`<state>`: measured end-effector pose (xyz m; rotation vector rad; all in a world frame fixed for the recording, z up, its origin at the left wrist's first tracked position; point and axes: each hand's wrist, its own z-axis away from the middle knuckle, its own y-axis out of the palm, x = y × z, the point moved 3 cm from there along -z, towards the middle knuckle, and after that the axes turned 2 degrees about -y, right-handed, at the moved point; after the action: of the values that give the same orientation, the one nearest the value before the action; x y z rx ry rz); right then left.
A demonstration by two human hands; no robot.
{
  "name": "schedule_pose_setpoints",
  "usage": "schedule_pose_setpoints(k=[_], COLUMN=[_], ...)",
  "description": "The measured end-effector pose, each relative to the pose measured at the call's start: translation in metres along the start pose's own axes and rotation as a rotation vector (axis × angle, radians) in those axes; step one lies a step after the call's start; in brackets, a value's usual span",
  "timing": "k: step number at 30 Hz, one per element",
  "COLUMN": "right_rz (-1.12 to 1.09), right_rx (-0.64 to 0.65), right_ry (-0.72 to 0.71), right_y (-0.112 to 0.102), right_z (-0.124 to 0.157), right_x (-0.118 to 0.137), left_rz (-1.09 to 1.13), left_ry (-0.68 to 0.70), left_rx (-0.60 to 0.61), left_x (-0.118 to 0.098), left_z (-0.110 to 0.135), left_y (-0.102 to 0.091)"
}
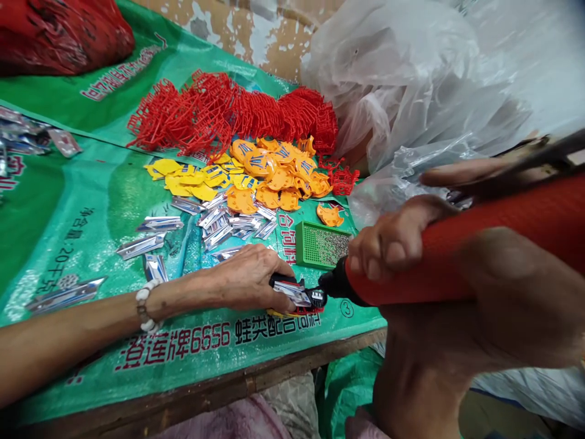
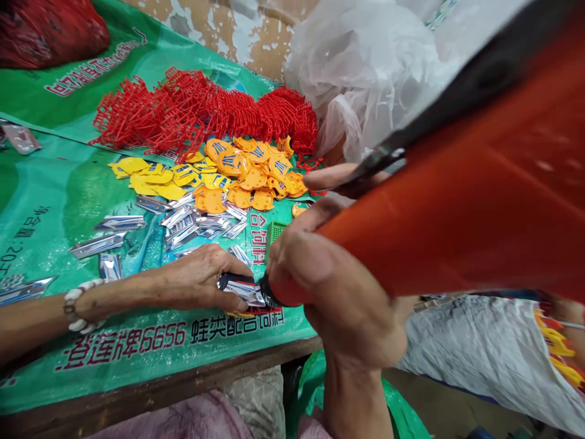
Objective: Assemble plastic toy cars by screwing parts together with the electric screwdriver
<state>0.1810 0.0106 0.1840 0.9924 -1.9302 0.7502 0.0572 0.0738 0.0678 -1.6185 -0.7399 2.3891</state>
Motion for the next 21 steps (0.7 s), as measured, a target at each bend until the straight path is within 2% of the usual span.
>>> schedule_pose_setpoints(k=[3, 7, 9, 13, 21], right_rz=[-0.103, -0.189, -0.162, -0.141, -0.162], right_rx=[-0.029, -0.335, -0.427, -0.443, -0.409], right_ry=[0.009, -0.119, -0.145, -0.171, -0.128], right_y=[-0.003, -0.014, -0.016, -0.012, -0.006], right_z=[-0.005, -0.021, -0.030, -0.041, -0.054], right_x=[-0.008, -0.043, -0.065, -0.093, -0.108], left_rz=[0.007, 0.006, 0.014, 0.008, 0.002], left_ry=[0.025, 0.037, 0.041, 0.021, -0.004], left_rx=[0.009, 0.003, -0.002, 0.012, 0.022], left_x=[0.002, 0.002, 0.002, 0.004, 0.003], left_z=[0.000, 0.000, 0.000, -0.001, -0.001], left_y=[0.001, 0.002, 0.002, 0.003, 0.004])
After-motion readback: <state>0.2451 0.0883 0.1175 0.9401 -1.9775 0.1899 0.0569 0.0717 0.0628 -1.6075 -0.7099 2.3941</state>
